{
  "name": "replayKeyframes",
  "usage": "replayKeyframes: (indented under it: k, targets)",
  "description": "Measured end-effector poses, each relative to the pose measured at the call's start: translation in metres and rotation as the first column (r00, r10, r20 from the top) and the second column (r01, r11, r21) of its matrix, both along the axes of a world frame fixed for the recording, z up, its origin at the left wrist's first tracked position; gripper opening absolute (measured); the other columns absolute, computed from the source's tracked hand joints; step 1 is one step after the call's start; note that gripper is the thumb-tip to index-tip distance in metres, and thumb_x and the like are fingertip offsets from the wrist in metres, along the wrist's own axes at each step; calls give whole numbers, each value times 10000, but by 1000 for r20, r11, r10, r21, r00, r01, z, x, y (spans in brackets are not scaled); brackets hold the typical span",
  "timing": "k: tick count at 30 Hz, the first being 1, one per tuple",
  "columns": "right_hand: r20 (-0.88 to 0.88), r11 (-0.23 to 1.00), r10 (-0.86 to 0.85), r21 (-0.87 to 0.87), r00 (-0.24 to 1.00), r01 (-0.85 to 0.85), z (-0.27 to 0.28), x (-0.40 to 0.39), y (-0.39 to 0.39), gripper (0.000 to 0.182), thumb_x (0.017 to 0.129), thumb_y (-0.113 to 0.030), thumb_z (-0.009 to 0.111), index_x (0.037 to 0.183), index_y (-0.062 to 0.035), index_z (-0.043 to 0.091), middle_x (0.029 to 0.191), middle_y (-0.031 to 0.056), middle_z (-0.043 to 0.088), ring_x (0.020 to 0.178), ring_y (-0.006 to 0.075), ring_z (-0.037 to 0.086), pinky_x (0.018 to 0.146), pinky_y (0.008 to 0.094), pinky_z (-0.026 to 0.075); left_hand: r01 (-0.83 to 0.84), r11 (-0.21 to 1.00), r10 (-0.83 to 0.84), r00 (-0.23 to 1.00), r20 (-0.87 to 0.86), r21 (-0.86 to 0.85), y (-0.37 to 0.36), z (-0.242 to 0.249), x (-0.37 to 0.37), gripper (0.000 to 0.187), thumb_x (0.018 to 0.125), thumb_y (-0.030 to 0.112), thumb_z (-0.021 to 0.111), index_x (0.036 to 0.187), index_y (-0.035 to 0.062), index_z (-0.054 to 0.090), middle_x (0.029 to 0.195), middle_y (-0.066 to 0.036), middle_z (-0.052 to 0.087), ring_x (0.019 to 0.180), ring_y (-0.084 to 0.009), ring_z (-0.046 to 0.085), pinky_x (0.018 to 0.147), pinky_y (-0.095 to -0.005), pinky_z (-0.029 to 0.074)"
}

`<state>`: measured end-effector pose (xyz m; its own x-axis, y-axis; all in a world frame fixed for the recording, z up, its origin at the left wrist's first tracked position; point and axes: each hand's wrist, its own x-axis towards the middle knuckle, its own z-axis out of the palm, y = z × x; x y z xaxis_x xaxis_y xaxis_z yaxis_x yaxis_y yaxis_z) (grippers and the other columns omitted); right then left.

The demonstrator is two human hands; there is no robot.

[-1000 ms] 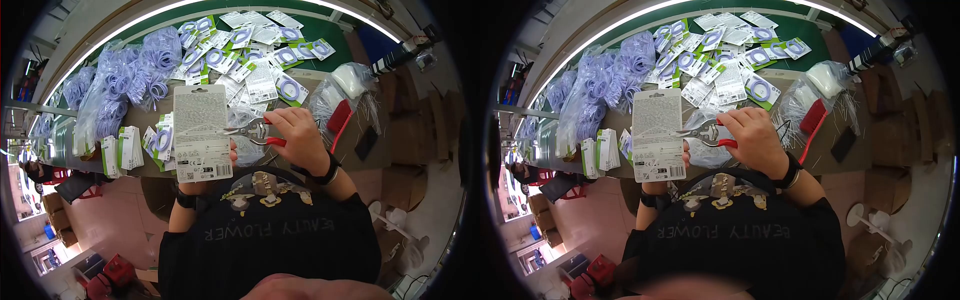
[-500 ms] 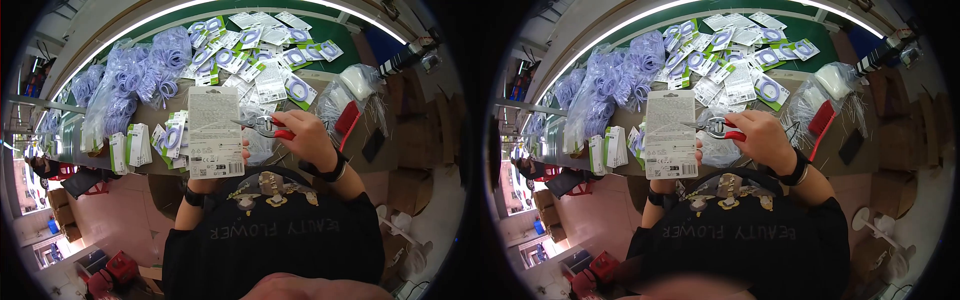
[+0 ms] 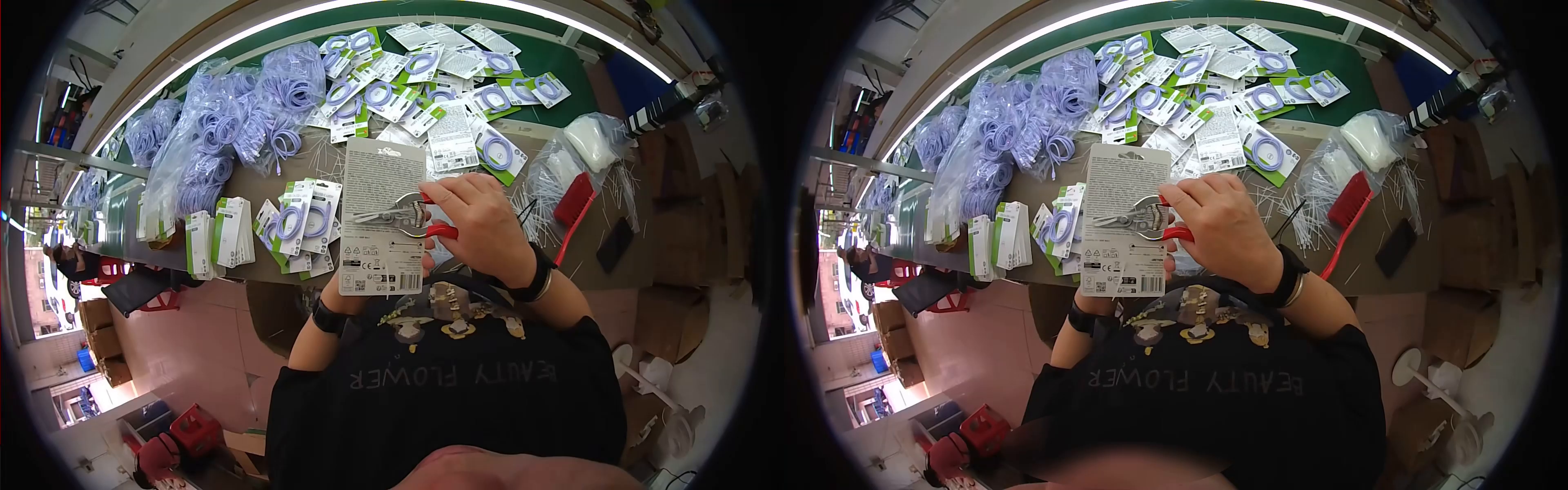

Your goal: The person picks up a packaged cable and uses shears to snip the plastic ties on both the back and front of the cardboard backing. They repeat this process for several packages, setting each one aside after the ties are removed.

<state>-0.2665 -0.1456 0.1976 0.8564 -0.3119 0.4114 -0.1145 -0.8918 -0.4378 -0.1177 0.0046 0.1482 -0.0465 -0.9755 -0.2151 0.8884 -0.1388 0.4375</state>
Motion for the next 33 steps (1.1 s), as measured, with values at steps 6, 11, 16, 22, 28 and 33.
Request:
replayKeyframes:
  k: [6, 11, 16, 22, 28, 33]
  targets:
    - [-6, 1000, 3, -1, 1000, -3, 1, 2, 2, 546, 647, -132, 730, 1166, -67, 571, 1013, 76, 604, 950, 269, 556, 893, 399, 403, 53, 999, -54, 998, -34, -10, 2, -9, 2, 538, 981, 378, 325, 1381, 17, 334, 1167, -218, 555, 935, -325, 619, 783, -366, 544]
    - [-257, 976, 56, 217, 965, 1, -7, 2, 2, 542, 634, -113, 737, 1152, -69, 583, 1015, 81, 605, 949, 270, 555, 892, 399, 403, 72, 995, -75, 996, -38, -65, 5, -26, 6, 567, 972, 399, 351, 1382, 8, 325, 1232, -215, 519, 1012, -325, 593, 810, -395, 536]
    - [6, 927, 16, 375, 1000, -18, -10, -6, -5, 545, 620, -97, 741, 1142, -69, 589, 1020, 84, 606, 948, 270, 554, 885, 396, 404, -138, 964, 217, 906, -364, 229, 7, -33, 13, 697, 915, 565, 354, 1373, 40, 346, 1250, -259, 474, 1031, -412, 553, 802, -495, 514]
    - [-56, 997, 61, 48, 997, -59, -7, -12, -2, 554, 609, -84, 743, 1141, -70, 590, 1028, 86, 604, 958, 268, 552, 887, 393, 400, -269, 961, 243, 933, -264, -66, 0, -36, 18, 677, 917, 545, 376, 1399, 74, 319, 1377, -183, 395, 1103, -369, 537, 805, -544, 523]
    - [-42, 998, 64, -13, 997, -64, -6, -10, 2, 556, 608, -78, 739, 1143, -73, 589, 1003, 77, 612, 925, 250, 566, 864, 371, 414, -221, 968, 217, 975, -53, -118, -3, -36, 16, 684, 913, 544, 396, 1412, 88, 297, 1383, -182, 386, 1099, -328, 551, 788, -562, 531]
    - [-127, 990, 95, 112, 987, -81, -20, -10, 0, 506, 657, -79, 729, 1140, -43, 583, 943, 94, 620, 850, 264, 598, 783, 362, 468, -271, 948, 284, 957, 60, -168, -3, -30, 16, 659, 923, 500, 404, 1405, 63, 300, 1379, -182, 393, 1100, -303, 554, 831, -509, 517]
